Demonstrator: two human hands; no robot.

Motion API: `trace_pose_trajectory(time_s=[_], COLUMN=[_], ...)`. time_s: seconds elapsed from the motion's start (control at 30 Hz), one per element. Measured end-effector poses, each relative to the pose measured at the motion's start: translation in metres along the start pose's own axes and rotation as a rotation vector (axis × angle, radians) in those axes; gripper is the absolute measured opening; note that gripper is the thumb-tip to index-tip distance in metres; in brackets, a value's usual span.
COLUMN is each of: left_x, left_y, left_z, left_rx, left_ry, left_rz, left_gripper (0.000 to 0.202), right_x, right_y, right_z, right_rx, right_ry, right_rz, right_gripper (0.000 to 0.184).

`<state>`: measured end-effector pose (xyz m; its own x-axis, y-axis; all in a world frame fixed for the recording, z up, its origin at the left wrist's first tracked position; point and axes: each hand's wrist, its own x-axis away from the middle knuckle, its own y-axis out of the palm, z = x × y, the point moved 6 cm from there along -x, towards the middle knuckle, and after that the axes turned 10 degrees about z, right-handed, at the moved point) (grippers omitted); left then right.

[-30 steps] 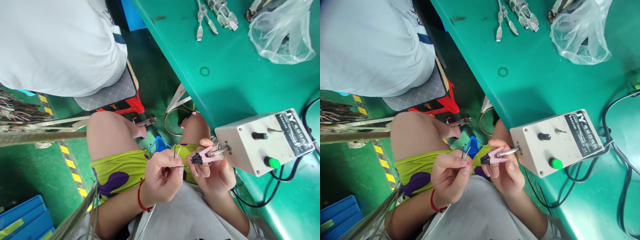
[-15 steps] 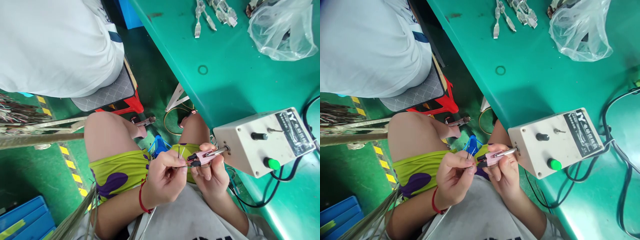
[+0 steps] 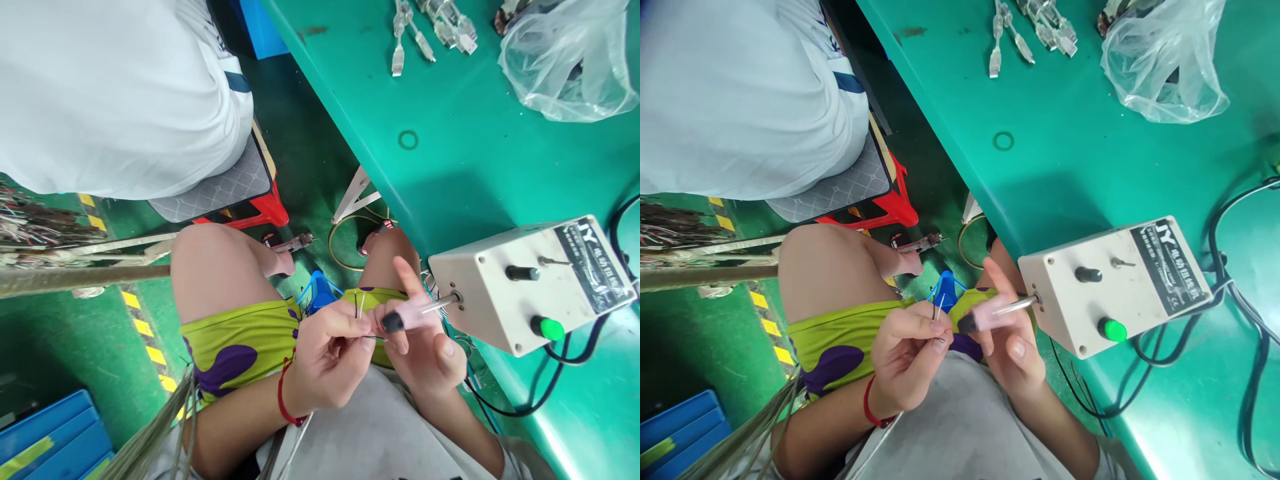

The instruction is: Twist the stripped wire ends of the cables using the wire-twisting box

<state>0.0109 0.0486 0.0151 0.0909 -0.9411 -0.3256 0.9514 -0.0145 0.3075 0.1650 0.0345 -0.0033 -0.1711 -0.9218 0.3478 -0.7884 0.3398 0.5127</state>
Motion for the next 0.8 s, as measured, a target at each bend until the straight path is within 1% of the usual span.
trace_pose_trajectory(time_s=[0.17, 0.23, 0.37, 0.5, 0.57, 0.7, 0.8], left_x=[0.0, 0.0, -0.001, -0.001, -0.001, 0.0, 0.001], left_y=[-0.002, -0.004, -0.006, -0.006, -0.005, -0.006, -0.007], left_z=[0.0, 0.001, 0.003, 0.005, 0.006, 0.005, 0.005], left_rx=[0.044, 0.06, 0.079, 0.088, 0.095, 0.092, 0.082], left_ry=[-0.007, -0.004, 0.013, 0.026, 0.027, 0.026, 0.027], left_rz=[0.027, 0.041, 0.068, 0.073, 0.074, 0.087, 0.098], left_gripper=[0.012, 0.013, 0.016, 0.015, 0.014, 0.013, 0.014], right_x=[0.001, 0.001, 0.002, 0.0, -0.001, -0.002, -0.003], right_y=[-0.008, -0.007, -0.003, 0.001, 0.004, 0.011, 0.013], right_z=[-0.001, 0.0, 0.001, 0.0, -0.002, -0.002, -0.002], right_rx=[0.024, 0.028, 0.053, 0.108, 0.121, 0.109, 0.093], right_ry=[-0.064, -0.076, -0.099, -0.103, -0.111, -0.094, -0.083], right_rz=[-0.04, -0.061, -0.068, -0.053, -0.067, -0.122, -0.112], right_gripper=[0.045, 0.04, 0.046, 0.052, 0.054, 0.052, 0.045])
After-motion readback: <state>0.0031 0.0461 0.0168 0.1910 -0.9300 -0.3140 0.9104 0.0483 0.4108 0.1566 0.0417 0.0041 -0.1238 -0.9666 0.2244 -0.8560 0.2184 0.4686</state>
